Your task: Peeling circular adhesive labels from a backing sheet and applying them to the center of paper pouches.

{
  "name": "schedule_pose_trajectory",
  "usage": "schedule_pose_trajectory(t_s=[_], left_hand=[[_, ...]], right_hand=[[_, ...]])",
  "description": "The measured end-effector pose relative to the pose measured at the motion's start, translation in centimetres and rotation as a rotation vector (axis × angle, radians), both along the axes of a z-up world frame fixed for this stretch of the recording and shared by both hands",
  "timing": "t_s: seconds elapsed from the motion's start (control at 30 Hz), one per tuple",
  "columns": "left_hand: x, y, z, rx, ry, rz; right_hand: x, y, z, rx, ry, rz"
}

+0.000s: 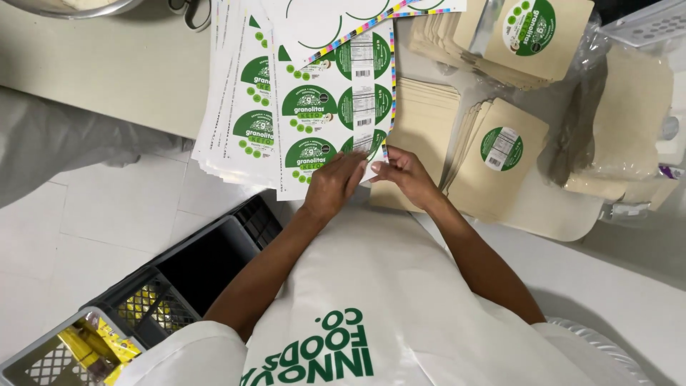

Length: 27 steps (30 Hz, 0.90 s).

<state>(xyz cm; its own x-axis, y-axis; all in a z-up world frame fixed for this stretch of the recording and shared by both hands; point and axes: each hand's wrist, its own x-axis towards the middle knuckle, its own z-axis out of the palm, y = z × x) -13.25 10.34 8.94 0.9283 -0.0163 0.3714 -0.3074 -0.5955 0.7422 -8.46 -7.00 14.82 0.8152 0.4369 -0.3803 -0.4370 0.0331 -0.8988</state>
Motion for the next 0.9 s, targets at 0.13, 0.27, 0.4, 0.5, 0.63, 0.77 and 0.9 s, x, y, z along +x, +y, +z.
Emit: schedule_pose_trajectory(t_s=[0.13,0.27,0.4,0.5,0.63,0.77,0.9], left_hand=[[1.4,1.6,-1.1,-0.464,0.311,0.056],[3.5,4.4,-0.6,-1.095,0.653,0.549],[0.6,2.2,8.7,-0.887,0.505,0.049],[-3.4,-0.8,14.7,-0.783,0.628,-0.736],[-1.3,0.8,15.7,-0.671,1.201,-1.400],[2.8,-0.4,6.6,-0.293,0.524,-0.480],[4.0,-2.5,-0.3,-0.012,0.115,-0.216]], right_hand=[[-0.7,-2.2,-2.5,-0.026,0.058,-0.021],[-2.6,-4.9,-2.6,-0.114,0.232,-0.157],[-4.2,-17.2,-22.2,-0.261,0.412,-0.164],[0.3,-11.9,-16.8,-0.187,0.481,-0.161],[2.7,-5.2,-8.1,-0.402,0.369,-0.269],[1.1,-5.0,-7.8,-0.053,0.128,-0.239],[0.1,-3.4,-2.7,-0.041,0.020,-0.236]])
